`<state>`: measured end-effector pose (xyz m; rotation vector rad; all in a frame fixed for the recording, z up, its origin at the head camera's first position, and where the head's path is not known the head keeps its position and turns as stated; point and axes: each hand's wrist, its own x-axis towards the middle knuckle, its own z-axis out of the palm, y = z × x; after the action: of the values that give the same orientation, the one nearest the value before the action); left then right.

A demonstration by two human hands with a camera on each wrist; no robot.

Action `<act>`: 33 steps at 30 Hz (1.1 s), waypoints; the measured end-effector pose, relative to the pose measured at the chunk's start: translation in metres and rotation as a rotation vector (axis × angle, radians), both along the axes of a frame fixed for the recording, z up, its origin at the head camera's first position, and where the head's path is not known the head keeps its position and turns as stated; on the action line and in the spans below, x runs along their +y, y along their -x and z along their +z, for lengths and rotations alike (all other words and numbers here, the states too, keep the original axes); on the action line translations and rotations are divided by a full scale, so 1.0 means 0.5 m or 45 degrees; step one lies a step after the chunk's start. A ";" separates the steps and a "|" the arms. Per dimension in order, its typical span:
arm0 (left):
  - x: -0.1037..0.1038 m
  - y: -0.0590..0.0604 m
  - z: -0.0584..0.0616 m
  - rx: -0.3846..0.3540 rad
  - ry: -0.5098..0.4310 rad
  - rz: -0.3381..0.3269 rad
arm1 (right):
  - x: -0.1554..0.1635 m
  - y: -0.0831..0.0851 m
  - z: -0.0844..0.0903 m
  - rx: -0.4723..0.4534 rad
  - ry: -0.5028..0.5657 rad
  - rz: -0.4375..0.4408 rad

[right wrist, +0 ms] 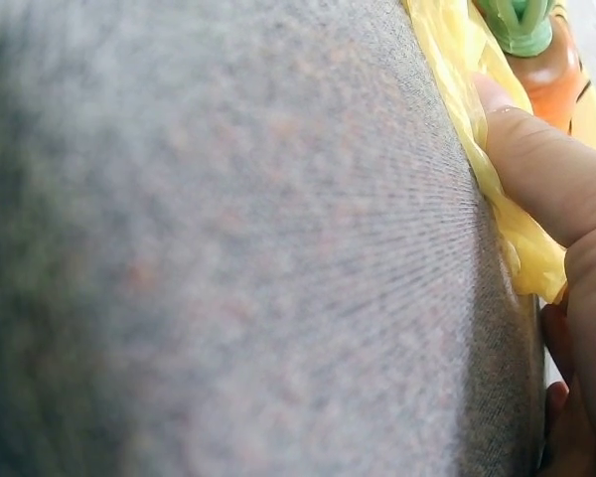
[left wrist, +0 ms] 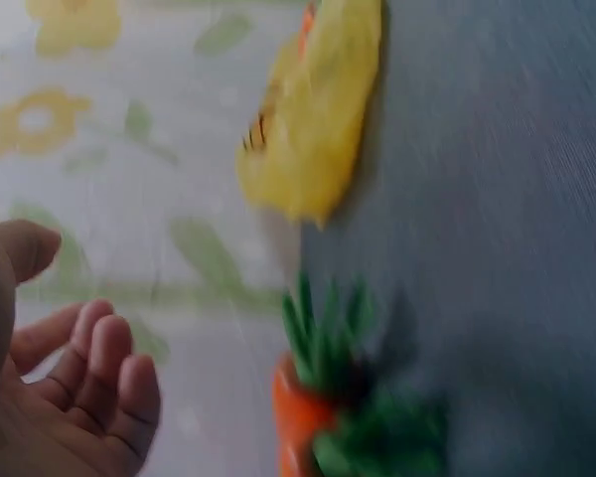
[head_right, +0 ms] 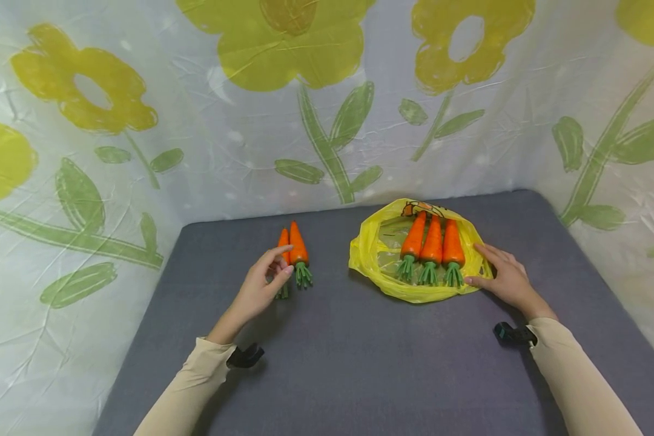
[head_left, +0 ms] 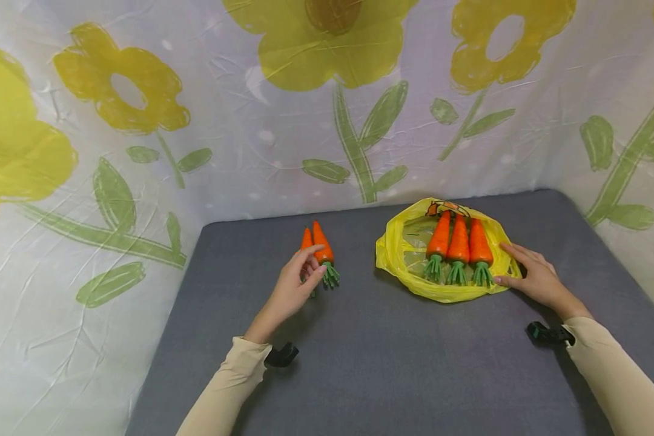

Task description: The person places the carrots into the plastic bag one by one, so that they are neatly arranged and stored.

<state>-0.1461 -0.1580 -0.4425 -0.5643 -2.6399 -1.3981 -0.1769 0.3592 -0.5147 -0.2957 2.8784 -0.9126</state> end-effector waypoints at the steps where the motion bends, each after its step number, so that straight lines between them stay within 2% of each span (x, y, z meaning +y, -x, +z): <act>1: -0.014 0.001 -0.005 -0.001 -0.010 0.027 | 0.000 0.000 0.000 0.002 -0.002 0.000; 3: -0.034 -0.005 -0.002 -0.013 -0.018 0.073 | 0.001 -0.001 -0.001 -0.001 -0.003 0.001; 8: -0.084 0.011 -0.038 -0.011 -0.002 0.145 | 0.001 -0.001 0.000 -0.010 0.002 0.000; 10: -0.103 0.026 -0.066 -0.005 -0.006 0.160 | 0.001 -0.001 0.001 -0.016 0.002 -0.002; 13: -0.115 0.035 -0.077 -0.028 0.002 0.159 | 0.001 0.000 0.001 -0.021 -0.002 -0.002; 22: -0.124 0.064 -0.108 -0.165 0.166 0.145 | 0.002 0.001 -0.001 -0.027 -0.007 0.003; 33: -0.125 0.091 -0.123 -0.324 0.325 0.093 | 0.000 -0.001 0.003 -0.013 -0.007 0.004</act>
<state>-0.1916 -0.2205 -0.5039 -0.3257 -3.0328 -1.1922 -0.1762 0.3595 -0.5133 -0.2947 2.8701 -0.9026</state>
